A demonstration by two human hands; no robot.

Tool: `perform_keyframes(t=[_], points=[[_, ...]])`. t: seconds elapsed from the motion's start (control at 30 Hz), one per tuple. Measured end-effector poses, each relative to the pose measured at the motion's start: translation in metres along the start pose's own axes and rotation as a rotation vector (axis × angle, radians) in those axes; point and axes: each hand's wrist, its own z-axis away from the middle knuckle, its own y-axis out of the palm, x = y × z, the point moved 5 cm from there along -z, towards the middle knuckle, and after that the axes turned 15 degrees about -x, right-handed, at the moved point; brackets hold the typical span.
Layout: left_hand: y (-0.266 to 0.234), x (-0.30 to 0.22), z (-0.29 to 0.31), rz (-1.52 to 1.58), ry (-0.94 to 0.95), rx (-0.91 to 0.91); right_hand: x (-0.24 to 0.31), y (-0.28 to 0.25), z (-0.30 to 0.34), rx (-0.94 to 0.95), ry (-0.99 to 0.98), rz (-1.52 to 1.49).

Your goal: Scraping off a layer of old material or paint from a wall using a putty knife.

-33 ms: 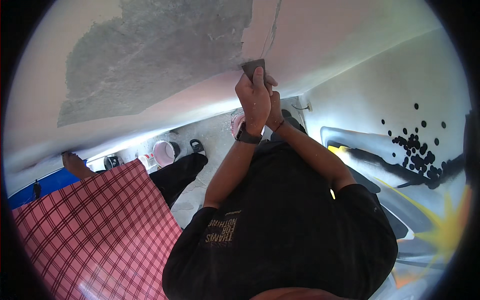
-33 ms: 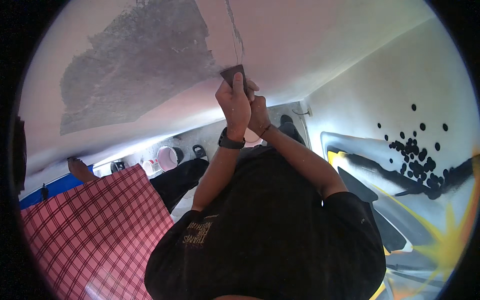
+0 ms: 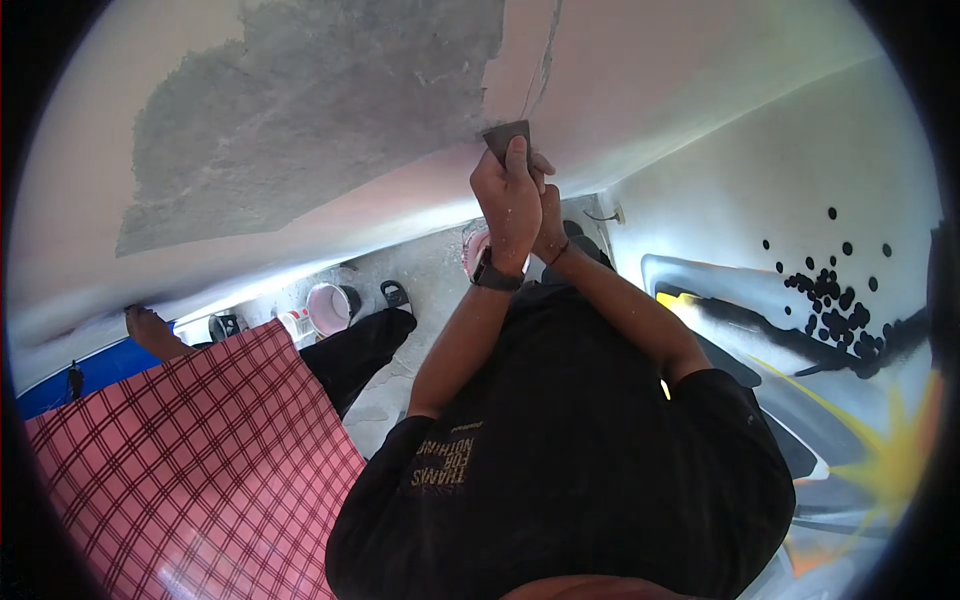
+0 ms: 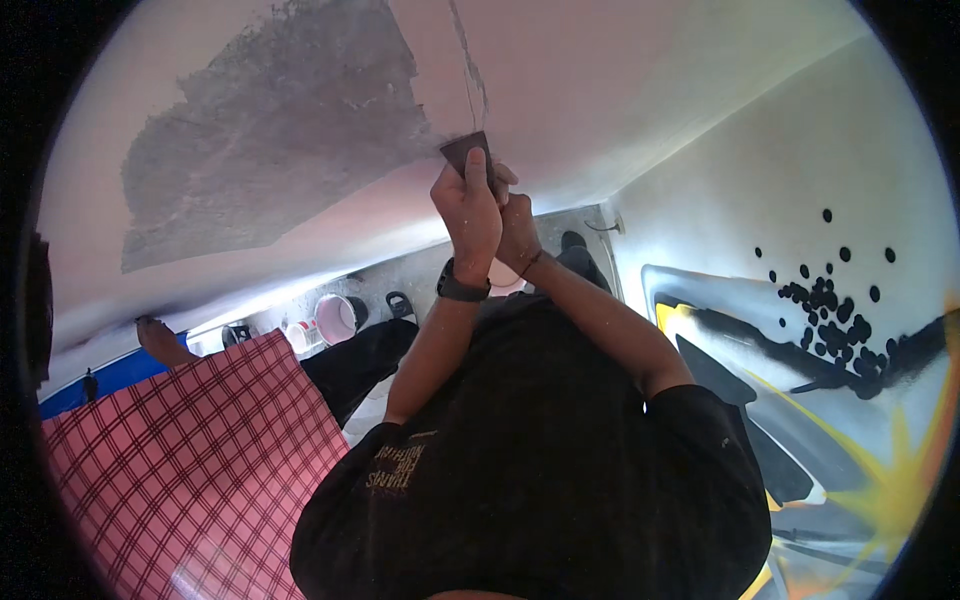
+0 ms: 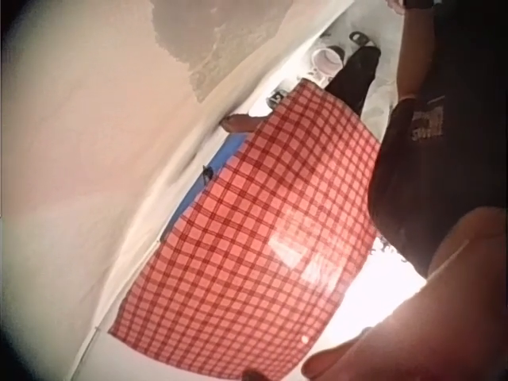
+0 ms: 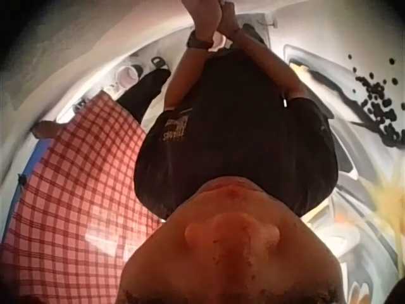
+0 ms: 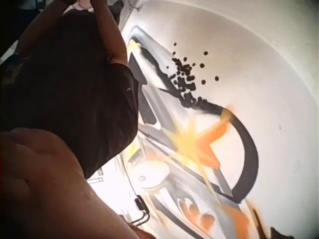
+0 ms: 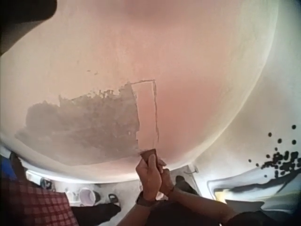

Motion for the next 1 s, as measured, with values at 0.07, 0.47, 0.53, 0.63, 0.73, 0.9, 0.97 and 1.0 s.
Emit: perform_keyframes(t=[0.07, 0.47, 0.53, 0.63, 0.73, 0.9, 0.97, 1.0], points=[[0.001, -0.014, 0.007, -0.025, 0.024, -0.02, 0.004, 0.002, 0.0, -0.012, -0.027, -0.018], [-0.006, -0.012, -0.001, -0.103, 0.028, 0.034, 0.022, 0.008, 0.014, 0.003, -0.077, 0.184], [-0.008, -0.013, -0.002, -0.132, 0.031, 0.014, 0.021, 0.017, 0.014, 0.013, -0.064, 0.2], [-0.008, -0.016, -0.006, -0.142, 0.042, 0.015, 0.019, 0.025, 0.017, 0.03, -0.041, 0.226], [-0.013, -0.015, -0.007, -0.139, 0.042, 0.032, 0.021, 0.026, 0.019, 0.152, -0.02, 0.21], [-0.014, -0.026, -0.01, -0.18, 0.102, 0.064, 0.021, 0.032, 0.019, 0.148, 0.105, 0.13], [-0.018, -0.021, -0.014, -0.17, 0.072, 0.048, 0.023, 0.036, 0.017, 0.193, 0.152, 0.113], [-0.021, -0.02, -0.016, -0.168, 0.077, 0.047, 0.031, 0.036, 0.018, 0.127, 0.062, 0.152]])
